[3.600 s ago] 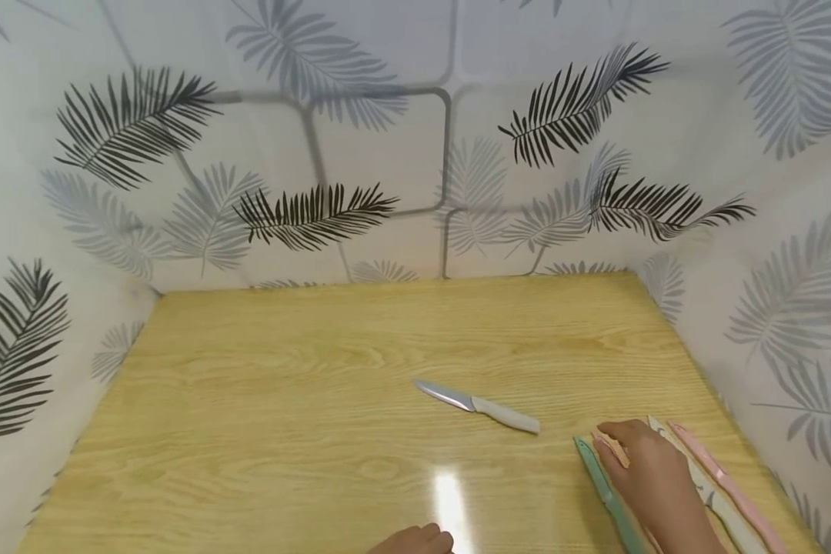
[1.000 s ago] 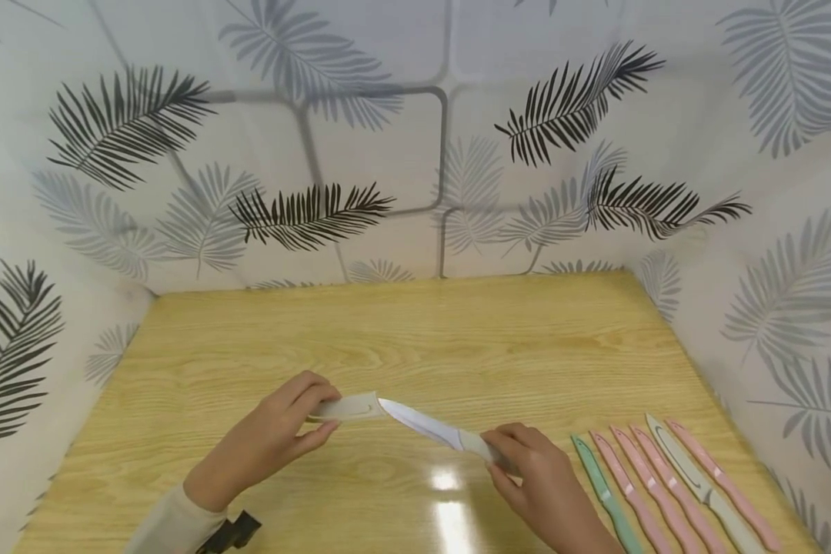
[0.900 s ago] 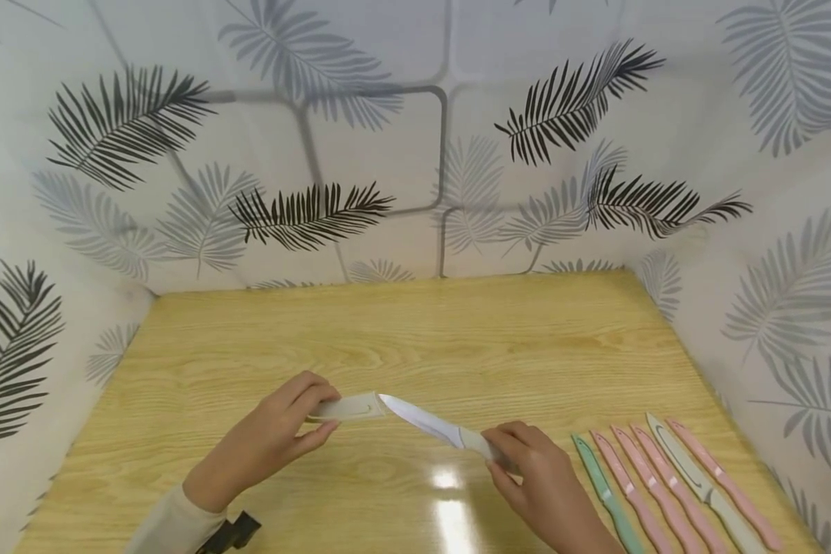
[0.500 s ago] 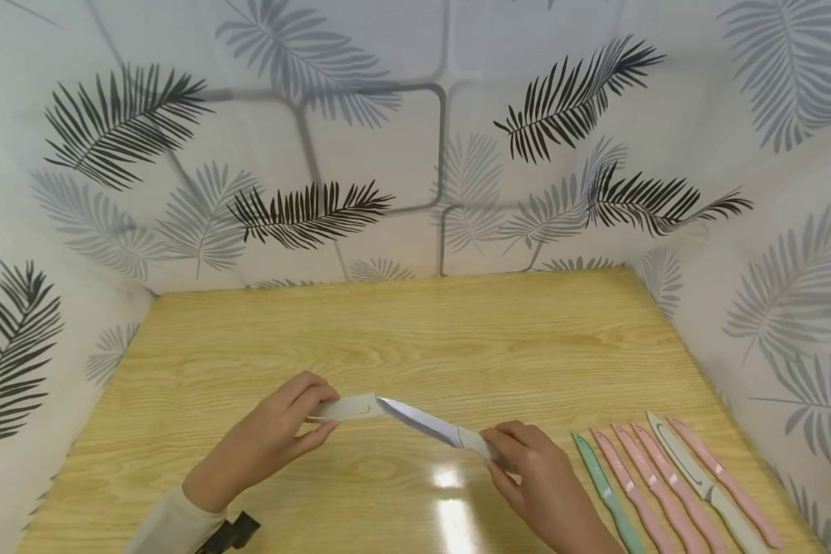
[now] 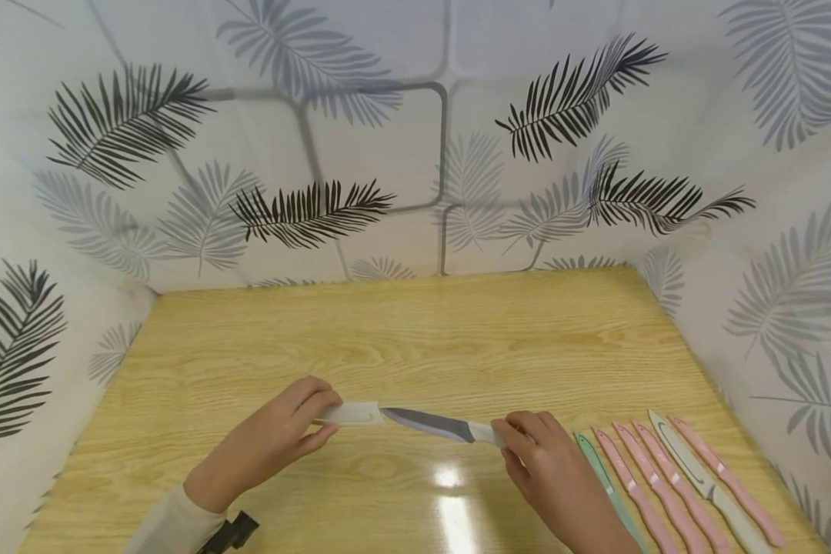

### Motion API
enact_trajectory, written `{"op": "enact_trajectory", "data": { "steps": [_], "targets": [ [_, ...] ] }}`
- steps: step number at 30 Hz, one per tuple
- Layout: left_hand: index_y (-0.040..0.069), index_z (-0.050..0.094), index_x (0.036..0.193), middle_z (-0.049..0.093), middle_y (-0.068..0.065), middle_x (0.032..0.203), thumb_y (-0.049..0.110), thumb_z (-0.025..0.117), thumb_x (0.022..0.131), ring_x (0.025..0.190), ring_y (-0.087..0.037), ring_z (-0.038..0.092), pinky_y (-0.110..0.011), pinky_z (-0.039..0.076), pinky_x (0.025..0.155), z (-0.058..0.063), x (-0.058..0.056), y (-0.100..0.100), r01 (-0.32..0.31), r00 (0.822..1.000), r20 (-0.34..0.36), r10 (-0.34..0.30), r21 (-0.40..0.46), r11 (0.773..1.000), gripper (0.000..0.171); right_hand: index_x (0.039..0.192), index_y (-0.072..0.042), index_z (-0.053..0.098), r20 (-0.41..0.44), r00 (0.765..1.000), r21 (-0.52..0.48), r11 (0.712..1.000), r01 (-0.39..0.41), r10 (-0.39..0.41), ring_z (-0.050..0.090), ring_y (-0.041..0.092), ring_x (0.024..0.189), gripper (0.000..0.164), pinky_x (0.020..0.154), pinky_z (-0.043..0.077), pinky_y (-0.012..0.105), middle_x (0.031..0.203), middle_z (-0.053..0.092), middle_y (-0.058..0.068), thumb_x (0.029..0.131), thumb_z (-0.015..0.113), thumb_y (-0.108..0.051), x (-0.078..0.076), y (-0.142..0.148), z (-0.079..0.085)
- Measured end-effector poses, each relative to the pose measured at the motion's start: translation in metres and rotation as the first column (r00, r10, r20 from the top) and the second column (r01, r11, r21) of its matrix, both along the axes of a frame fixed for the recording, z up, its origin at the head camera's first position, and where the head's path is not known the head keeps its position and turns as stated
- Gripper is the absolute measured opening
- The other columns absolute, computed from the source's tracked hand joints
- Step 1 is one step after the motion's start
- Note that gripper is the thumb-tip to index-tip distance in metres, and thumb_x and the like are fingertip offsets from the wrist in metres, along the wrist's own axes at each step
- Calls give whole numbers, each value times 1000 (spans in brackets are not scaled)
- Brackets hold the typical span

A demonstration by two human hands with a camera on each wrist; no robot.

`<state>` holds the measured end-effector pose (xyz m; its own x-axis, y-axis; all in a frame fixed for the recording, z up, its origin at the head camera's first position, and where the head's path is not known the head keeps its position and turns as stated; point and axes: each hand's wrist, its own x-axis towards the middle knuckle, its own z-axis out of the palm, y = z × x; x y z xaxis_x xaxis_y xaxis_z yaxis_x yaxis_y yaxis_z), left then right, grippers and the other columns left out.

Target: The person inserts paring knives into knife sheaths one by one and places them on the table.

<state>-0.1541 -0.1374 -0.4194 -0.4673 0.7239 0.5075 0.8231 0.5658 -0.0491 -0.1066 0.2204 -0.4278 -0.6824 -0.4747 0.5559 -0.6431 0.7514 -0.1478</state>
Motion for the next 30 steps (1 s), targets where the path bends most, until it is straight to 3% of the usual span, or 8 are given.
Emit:
{"op": "enact_trajectory", "data": {
  "steps": [7,10,13,17,20,22,25,30],
  "targets": [
    [0,58,108,57,-10,107,18,67,90,93,-15,56,-16,52,81,-5,-1,-1,2,997,-81,-6,-47,999,27,103,1,70,-10,1000,21,1000,-8,9,60,21,86,37,68,58,29,99,64,9,66,76,1,0,2,-1],
    [-1,58,109,57,-10,108,21,53,99,94,-16,56,-17,53,81,-7,-1,-2,9,995,-99,-14,-45,999,25,103,0,70,-9,1000,19,1000,-16,16,59,21,85,23,67,58,28,98,64,8,85,67,-14,-1,2,-2],
    [0,57,109,56,-10,108,23,43,102,93,-15,56,-17,53,80,-8,-1,-3,15,994,-106,-19,-37,999,28,101,-1,71,-20,1000,16,1000,-11,11,59,20,84,42,65,57,28,97,64,7,101,43,-33,-2,1,-3],
    [0,58,109,56,-10,109,23,43,102,93,-14,56,-15,52,79,-8,-1,-1,26,996,-88,-28,-30,999,28,99,-2,71,-51,999,10,1000,-14,14,59,20,84,54,65,57,28,96,64,7,103,30,-37,-3,0,-4],
    [0,57,110,55,-9,110,21,47,101,91,-12,55,-14,51,77,-9,0,3,48,997,-63,-50,-34,998,25,104,-2,70,-57,997,9,999,-53,54,60,22,86,27,67,58,28,99,65,8,97,54,-22,-5,-3,-3],
    [0,57,110,55,-8,110,20,50,100,91,-12,54,-13,51,78,-10,1,7,68,996,-52,-70,-40,997,23,106,-3,69,-50,996,24,997,-71,72,60,22,88,21,69,58,28,101,65,8,90,64,-14,-6,-7,-2],
    [0,57,111,55,-8,108,19,52,99,91,-11,54,-12,50,79,-12,2,13,95,993,-67,-98,-45,994,23,108,-3,69,-13,996,51,995,-86,86,60,22,91,43,71,59,29,103,65,8,66,79,1,-6,-15,0],
    [1,58,109,56,-7,106,21,45,102,89,-11,54,-11,51,78,-14,3,17,102,990,-95,-104,-27,994,24,106,-5,69,16,997,68,995,-71,70,59,20,93,48,74,58,28,103,65,6,62,83,3,-6,-27,2]
  ]
}}
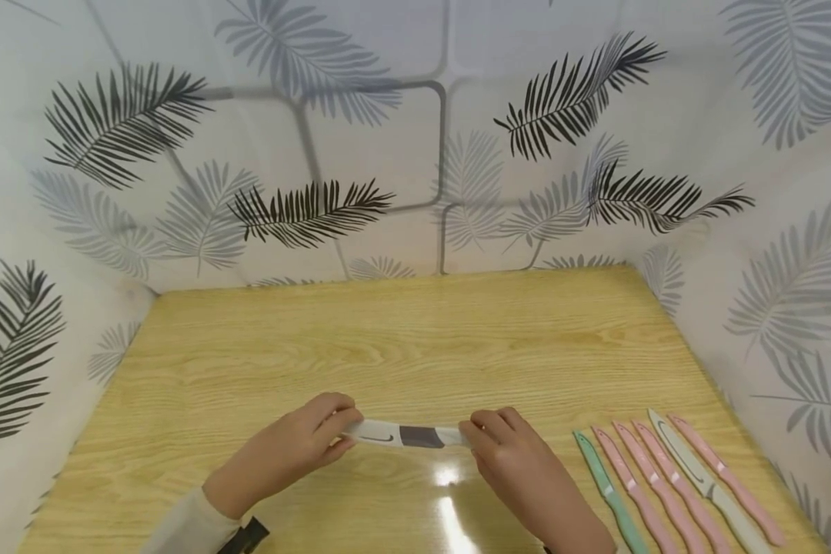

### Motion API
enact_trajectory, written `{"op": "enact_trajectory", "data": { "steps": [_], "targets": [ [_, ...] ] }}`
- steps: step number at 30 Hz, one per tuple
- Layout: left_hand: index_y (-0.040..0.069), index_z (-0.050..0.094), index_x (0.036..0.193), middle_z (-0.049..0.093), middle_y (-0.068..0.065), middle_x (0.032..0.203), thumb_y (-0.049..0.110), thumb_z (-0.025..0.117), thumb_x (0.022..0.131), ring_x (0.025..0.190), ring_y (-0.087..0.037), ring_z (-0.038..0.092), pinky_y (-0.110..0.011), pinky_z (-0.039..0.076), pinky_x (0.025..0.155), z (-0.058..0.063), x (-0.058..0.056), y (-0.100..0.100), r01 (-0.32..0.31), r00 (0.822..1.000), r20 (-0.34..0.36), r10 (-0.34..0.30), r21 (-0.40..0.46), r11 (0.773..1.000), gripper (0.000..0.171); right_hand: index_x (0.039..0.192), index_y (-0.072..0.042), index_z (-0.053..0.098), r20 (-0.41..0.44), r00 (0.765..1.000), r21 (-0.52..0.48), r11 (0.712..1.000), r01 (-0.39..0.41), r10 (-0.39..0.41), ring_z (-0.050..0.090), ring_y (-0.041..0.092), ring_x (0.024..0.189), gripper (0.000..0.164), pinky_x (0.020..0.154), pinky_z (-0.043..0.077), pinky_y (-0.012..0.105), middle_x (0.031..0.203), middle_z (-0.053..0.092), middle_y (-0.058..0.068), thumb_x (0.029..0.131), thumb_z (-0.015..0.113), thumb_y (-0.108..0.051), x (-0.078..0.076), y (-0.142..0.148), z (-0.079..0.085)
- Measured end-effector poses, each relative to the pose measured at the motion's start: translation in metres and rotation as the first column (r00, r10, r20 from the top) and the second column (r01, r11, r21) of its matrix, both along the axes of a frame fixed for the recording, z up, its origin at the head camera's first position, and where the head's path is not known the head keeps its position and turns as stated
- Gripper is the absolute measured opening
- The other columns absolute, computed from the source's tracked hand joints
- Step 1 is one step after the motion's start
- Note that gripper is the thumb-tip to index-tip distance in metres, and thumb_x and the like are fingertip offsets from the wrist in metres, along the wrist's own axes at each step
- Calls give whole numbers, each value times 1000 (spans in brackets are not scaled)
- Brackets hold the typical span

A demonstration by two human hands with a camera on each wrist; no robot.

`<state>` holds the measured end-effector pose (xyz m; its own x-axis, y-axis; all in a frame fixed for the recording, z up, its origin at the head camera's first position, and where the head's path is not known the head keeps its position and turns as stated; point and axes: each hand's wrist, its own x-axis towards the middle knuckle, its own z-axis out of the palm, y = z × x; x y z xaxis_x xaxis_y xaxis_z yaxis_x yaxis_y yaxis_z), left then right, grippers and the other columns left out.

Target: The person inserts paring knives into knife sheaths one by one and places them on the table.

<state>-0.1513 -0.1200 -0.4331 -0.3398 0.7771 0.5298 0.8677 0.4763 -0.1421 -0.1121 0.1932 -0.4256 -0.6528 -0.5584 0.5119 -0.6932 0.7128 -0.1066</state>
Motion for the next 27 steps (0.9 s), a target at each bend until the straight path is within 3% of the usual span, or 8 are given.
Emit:
{"op": "enact_trajectory", "data": {
  "steps": [10,19,24,27],
  "targets": [
    [0,57,110,55,-6,106,20,49,101,86,-10,53,-10,49,73,-4,2,6,25,999,-37,-24,18,1000,23,108,-4,67,-30,998,-9,999,-51,51,59,18,92,48,75,57,25,102,65,5,63,82,2,0,-16,-4],
    [1,58,110,54,-6,106,22,40,104,86,-10,55,-9,50,75,-5,4,14,37,998,-60,-36,1,999,28,104,-2,68,-31,996,-17,996,-86,85,55,14,83,43,69,54,18,98,64,4,64,82,4,-3,-25,-6],
    [3,57,111,53,-5,108,26,40,105,89,-10,54,-10,50,77,-7,6,17,27,998,-50,-27,-9,1000,29,101,-3,69,-37,997,15,997,-71,72,54,13,80,40,66,52,16,96,65,4,64,83,2,-4,-29,-7],
    [3,58,112,54,-4,108,25,50,101,90,-10,54,-12,50,79,-7,6,19,28,1000,-11,-28,2,1000,25,99,-2,70,-45,997,17,998,-63,64,55,13,79,41,66,53,17,95,65,5,61,85,2,-5,-27,-9]
  ]
}}
